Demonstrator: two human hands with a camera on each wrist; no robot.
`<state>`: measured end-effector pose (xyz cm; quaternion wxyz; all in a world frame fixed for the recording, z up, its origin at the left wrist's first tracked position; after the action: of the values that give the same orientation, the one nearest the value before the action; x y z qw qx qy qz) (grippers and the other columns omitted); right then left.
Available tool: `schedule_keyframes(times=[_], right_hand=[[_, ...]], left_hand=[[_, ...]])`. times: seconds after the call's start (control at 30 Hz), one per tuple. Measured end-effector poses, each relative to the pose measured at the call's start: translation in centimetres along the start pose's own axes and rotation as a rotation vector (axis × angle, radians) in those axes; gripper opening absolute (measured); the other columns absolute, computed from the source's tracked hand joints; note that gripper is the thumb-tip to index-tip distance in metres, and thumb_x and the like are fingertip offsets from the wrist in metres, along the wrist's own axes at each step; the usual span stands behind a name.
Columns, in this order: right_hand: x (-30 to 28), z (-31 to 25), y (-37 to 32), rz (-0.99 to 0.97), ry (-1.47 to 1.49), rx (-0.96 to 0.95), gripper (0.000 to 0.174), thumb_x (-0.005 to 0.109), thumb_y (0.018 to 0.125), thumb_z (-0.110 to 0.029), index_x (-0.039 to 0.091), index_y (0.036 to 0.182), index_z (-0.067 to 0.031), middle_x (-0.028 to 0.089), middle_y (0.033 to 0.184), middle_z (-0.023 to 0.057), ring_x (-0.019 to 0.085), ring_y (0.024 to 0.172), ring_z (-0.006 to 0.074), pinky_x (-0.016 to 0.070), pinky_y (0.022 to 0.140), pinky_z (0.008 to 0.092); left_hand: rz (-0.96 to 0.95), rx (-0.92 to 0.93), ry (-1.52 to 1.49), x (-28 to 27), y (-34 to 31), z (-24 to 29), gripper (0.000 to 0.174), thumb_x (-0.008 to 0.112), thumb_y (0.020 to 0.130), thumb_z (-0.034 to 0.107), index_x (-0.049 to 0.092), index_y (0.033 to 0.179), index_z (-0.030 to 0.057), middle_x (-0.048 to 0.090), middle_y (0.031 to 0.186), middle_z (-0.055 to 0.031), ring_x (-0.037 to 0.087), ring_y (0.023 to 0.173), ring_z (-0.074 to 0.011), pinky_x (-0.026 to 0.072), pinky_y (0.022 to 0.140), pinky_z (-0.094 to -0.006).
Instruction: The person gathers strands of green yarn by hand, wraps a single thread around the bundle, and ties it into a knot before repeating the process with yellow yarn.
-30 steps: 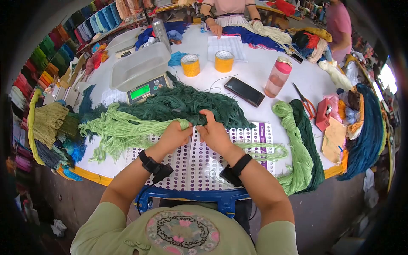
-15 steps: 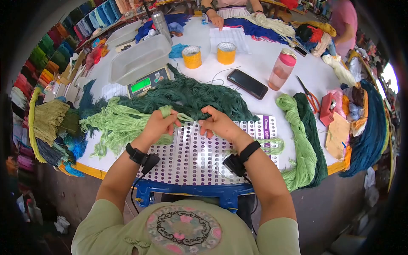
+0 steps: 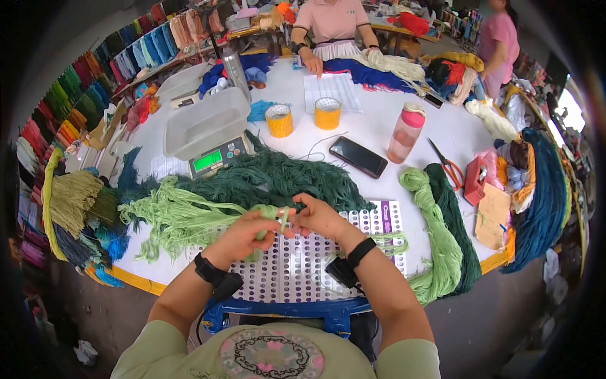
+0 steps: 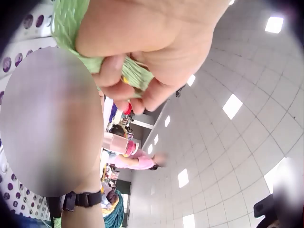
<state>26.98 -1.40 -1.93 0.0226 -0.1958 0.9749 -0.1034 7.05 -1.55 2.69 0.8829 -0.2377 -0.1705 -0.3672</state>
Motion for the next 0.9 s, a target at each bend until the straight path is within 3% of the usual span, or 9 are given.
schedule_keyframes(times=[0.2,0.4,0.47,0.53,0.73,0.77,0.8,0.87,0.9], right_hand=[[-0.7,-0.5,-0.8,-0.083,0.077,-0.024,0.057,0.067,0.088,-0.018,0.039,0.132,0.0023,0.063,0.075,0.0074,0.059,0.065,0.0113,0.046,0.06,0.0226],[0.3,-0.2,0.9,0.074,0.008,0.09,0.033,0.055,0.095,-0.02,0.043,0.12,-0.0003,0.067,0.083,0.0126,0.064,0.068,0.0154,0.0498,0.061,0.0256],[0.4,0.0,1.4,0.077,0.01,0.136,0.031,0.055,0.095,-0.02,0.044,0.118,-0.0007,0.067,0.081,0.0124,0.064,0.067,0.015,0.0499,0.06,0.0255],[0.2,0.4,1.9,0.093,0.003,0.16,0.029,0.054,0.096,-0.019,0.045,0.116,-0.001,0.067,0.079,0.0121,0.064,0.065,0.0145,0.05,0.06,0.0254],[0.3,0.0,1.6,0.135,-0.05,0.176,0.033,0.055,0.094,-0.02,0.049,0.117,0.0019,0.068,0.073,0.0141,0.065,0.059,0.018,0.0519,0.054,0.0278],[0.5,0.0,1.6,0.132,-0.049,0.171,0.033,0.055,0.094,-0.02,0.049,0.117,0.0019,0.068,0.073,0.0141,0.065,0.059,0.018,0.0519,0.054,0.0278],[0.5,0.1,1.6,0.145,-0.059,0.15,0.033,0.055,0.094,-0.02,0.048,0.117,0.0018,0.068,0.073,0.0137,0.065,0.058,0.0175,0.0515,0.054,0.0277],[0.8,0.1,1.3,0.157,-0.073,0.124,0.033,0.056,0.093,-0.019,0.048,0.117,0.0016,0.068,0.072,0.0132,0.064,0.058,0.0171,0.0512,0.054,0.0275],[1.0,0.0,1.1,0.194,-0.121,0.095,0.032,0.057,0.092,-0.017,0.049,0.117,0.0015,0.068,0.072,0.0127,0.063,0.057,0.0161,0.0508,0.054,0.0272]], left_hand=[[0.192,0.0,0.808,1.6,2.5,-1.1,0.026,0.057,0.088,0.02,0.067,0.102,0.0005,0.07,0.088,-0.0106,0.059,0.054,-0.0103,0.0419,0.045,-0.0254],[0.512,0.725,1.347,-5.5,0.2,-0.9,0.022,0.055,0.093,0.022,0.06,0.084,0.0028,0.05,0.059,0.0004,0.045,0.047,-0.0102,0.0383,0.045,-0.0264],[0.214,-0.052,0.042,-6.4,-4.6,3.2,0.02,0.052,0.096,0.022,0.055,0.079,0.0105,0.042,0.057,0.005,0.035,0.042,-0.0067,0.0275,0.038,-0.0219],[0.3,0.008,-0.102,-8.7,-8.5,5.7,0.02,0.052,0.096,0.023,0.051,0.078,0.0149,0.036,0.058,0.0081,0.027,0.042,-0.0025,0.0175,0.037,-0.0187],[0.572,0.411,-0.396,-19.0,-17.1,11.3,0.022,0.044,0.1,0.026,0.055,0.088,0.0108,0.042,0.063,0.0061,0.029,0.044,-0.0049,0.0226,0.038,-0.0202],[1.042,0.496,0.184,-19.0,-17.6,11.6,0.027,0.045,0.099,0.028,0.06,0.095,0.0061,0.055,0.065,0.0028,0.034,0.044,-0.0061,0.0254,0.039,-0.022],[1.042,0.503,0.188,-18.6,-17.7,11.7,0.027,0.045,0.099,0.028,0.06,0.095,0.0061,0.055,0.065,0.0028,0.034,0.044,-0.0061,0.0254,0.039,-0.022],[1.331,0.004,1.48,-16.5,-17.6,11.9,0.032,0.048,0.097,0.03,0.064,0.1,0.0029,0.065,0.067,-0.0023,0.036,0.044,-0.0065,0.0278,0.04,-0.0237],[1.19,-0.042,1.246,-13.3,-16.5,11.1,0.033,0.051,0.095,0.033,0.066,0.101,0.004,0.065,0.063,-0.0045,0.042,0.046,-0.0054,0.0316,0.042,-0.0227]])
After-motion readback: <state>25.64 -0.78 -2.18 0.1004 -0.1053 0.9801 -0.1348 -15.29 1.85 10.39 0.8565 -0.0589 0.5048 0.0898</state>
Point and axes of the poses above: each hand's wrist, its own y-axis towards the middle knuckle, its own x-axis out of the palm, z = x × y, the point moved 2 cm from there along y, towards the middle knuckle
